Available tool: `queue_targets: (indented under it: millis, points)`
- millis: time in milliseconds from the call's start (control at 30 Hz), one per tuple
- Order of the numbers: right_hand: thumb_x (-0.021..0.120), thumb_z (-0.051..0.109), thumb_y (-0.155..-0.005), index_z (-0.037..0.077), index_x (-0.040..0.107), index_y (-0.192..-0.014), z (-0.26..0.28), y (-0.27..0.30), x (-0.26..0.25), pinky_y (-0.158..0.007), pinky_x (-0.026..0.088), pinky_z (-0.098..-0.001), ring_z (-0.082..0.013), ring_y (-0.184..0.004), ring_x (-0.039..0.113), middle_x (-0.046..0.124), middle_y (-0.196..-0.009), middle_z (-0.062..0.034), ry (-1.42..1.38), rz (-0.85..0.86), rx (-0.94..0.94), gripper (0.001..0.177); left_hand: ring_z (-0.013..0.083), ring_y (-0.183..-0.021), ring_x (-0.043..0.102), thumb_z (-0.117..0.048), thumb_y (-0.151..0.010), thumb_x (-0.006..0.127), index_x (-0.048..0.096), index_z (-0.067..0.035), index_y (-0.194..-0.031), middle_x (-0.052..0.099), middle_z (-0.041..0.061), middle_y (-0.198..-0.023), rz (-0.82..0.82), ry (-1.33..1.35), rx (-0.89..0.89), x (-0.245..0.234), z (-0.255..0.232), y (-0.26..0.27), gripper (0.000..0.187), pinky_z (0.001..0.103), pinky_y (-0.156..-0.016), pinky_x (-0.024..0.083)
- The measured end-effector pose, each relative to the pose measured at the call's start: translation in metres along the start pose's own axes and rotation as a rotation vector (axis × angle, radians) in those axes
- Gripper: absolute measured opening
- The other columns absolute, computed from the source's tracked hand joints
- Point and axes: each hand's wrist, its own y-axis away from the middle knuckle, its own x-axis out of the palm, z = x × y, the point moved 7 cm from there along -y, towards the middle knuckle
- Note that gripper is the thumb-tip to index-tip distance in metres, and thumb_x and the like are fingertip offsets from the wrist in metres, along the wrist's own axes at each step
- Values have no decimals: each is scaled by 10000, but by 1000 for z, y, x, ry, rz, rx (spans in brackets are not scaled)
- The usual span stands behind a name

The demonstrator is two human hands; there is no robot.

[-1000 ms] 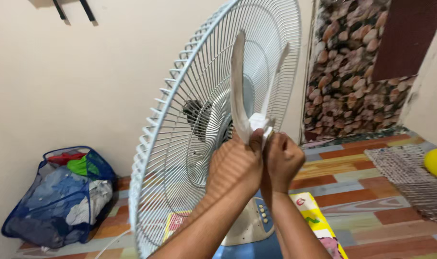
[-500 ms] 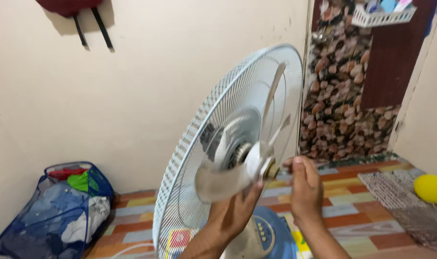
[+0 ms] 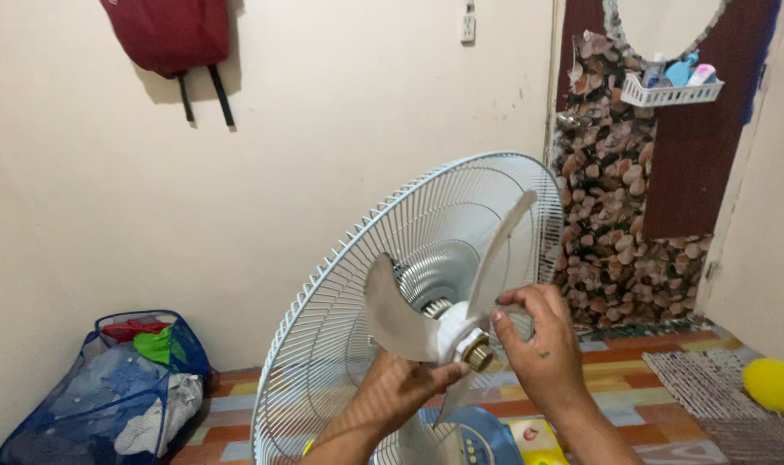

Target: The person removes the front grill and fan blades from a standing electric fan, then reattaches the front grill. The person uses their hands to unscrew the central nut, detach the blades, and secure the grill back onto the fan housing.

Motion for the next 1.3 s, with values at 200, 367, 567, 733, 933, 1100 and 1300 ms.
queue_targets:
  millis: [200, 367, 567, 733, 933, 1100, 1300]
  points:
    - [756, 434, -820, 109, 649, -1178, 22, -14, 2, -967, 454, -388, -248, -1133, 601, 694, -1117, -77, 155, 400, 79, 495, 181, -861, 733, -251, -835, 784, 668, -60, -1216, 748, 80, -941, 63, 72, -4, -4, -3, 13, 442, 336, -738, 607]
    - [786, 425, -769, 51, 612, -1197, 15, -5, 5, -960, 524, -361, -222, -1070, 692, 738, -1084, -113, -162, 609, 178, 594, 188, -992, 729, -321, -793, 821, 704, -158, -1203, 769, 53, -1051, 79, -168, 101, -13, -23, 25, 457, 353, -850, 573]
    - [809, 391, -757, -14, 650, -1280, 15, 14, 19, -964, 541, -337, -210, -1083, 717, 772, -1202, -125, -335, 817, 282, 680, 277, -969, 731, -550, -743, 779, 720, -208, -1163, 750, 83, -997, 139, -667, -127, -27, -33, 31, 545, 399, -849, 559]
    - [834, 340, -737, -19, 677, -1274, 24, 26, 15, -953, 551, -330, -200, -1074, 729, 780, -1170, -136, -392, 811, 344, 665, 296, -1042, 707, -587, -712, 792, 740, -185, -1133, 764, 83, -1062, 140, -654, -10, -42, -45, 33, 585, 427, -895, 529]
    - [811, 292, -748, -49, 707, -1174, 34, 46, 17, -932, 545, -329, -202, -1024, 744, 814, -1098, -149, -460, 634, 347, 556, 318, -1055, 695, -585, -743, 770, 741, -188, -1113, 759, 101, -1037, 101, -702, -25, -48, -32, 41, 544, 454, -904, 520]
    - [829, 286, -743, -57, 706, -1153, 35, 43, 28, -911, 563, -332, -215, -1004, 768, 820, -1077, -155, -443, 592, 368, 549, 371, -995, 687, -560, -766, 764, 738, -186, -1097, 764, 108, -990, 57, -748, 92, -59, -30, 39, 500, 486, -886, 508]
    - [819, 325, -762, -58, 702, -1176, 29, 40, 37, -907, 566, -346, -228, -1002, 763, 805, -1086, -165, -443, 692, 377, 576, 303, -944, 748, -522, -620, 809, 771, -164, -1080, 788, 78, -992, 25, -561, -27, -61, -22, 33, 584, 430, -829, 559]
